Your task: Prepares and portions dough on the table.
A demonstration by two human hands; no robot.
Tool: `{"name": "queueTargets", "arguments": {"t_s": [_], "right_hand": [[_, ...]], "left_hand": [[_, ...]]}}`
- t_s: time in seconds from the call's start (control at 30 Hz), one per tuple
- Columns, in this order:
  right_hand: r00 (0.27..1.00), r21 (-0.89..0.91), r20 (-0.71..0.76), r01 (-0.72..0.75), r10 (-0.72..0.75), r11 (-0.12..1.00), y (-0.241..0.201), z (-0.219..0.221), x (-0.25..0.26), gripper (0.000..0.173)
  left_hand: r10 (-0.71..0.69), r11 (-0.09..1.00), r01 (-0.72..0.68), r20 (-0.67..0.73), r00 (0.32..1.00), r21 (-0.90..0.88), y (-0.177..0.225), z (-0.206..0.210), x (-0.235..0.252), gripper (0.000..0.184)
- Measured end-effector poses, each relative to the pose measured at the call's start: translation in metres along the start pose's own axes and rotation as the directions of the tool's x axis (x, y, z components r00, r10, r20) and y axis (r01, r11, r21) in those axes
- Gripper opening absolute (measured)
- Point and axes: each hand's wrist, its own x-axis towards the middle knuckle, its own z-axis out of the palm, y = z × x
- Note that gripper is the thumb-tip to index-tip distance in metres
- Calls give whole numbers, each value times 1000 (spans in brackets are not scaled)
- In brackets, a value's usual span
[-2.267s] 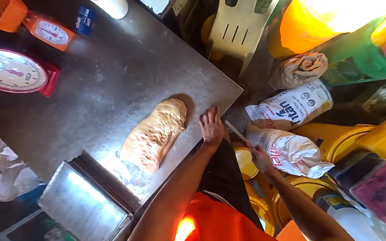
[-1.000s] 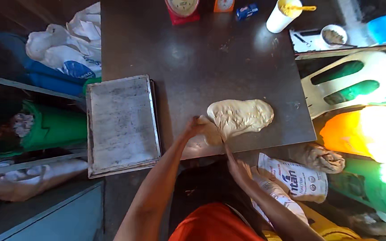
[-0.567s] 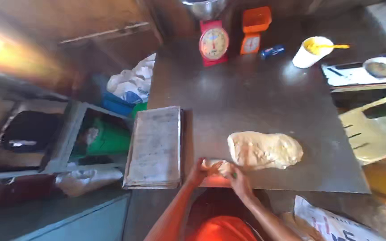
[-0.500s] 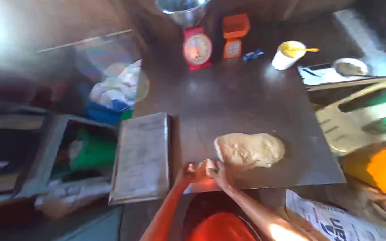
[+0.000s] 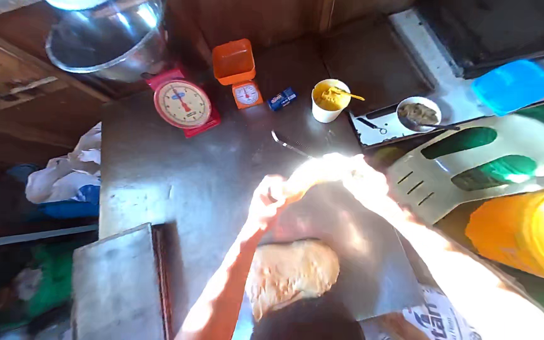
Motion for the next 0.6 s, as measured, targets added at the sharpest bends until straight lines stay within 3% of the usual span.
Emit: {"name": "queueTargets", "arguments": {"t_s": [0.13,0.23,0.27,0.33,0.4,0.5,0.53,0.6], "right_hand": [[967,-141,-116,209,-226,968,106,-13,72,18],[967,-277,-98,201,-236,940,190,15,111,18],[979,-304,-61,167,-195,938,220,29,115,21],[992,-319,-35,107,-125,941,255,48,113,27],[987,-324,-94,95,-132,941,251,52,107,30],[978,-319,-185,30,-93,947,203,43,59,32],[978,-333,-209,-44,-28,942,178,40,40,32],[938,-272,-111,-345,327,898,108,39,-6,40]], "left_hand": [[70,986,-83,93,993,143,-14,42,117,42],[211,860,-257,151,966,440,-63,61,196,43],[210,781,-256,146,967,570,-87,65,214,44],[119,704,-116,44,992,701,-123,67,234,48],[32,720,25,-69,997,694,-123,61,239,49],[-66,757,122,-110,992,642,-103,27,200,48],[-84,780,138,-116,990,610,-98,8,182,47],[-145,817,185,-116,983,547,-101,-39,130,41]]}}
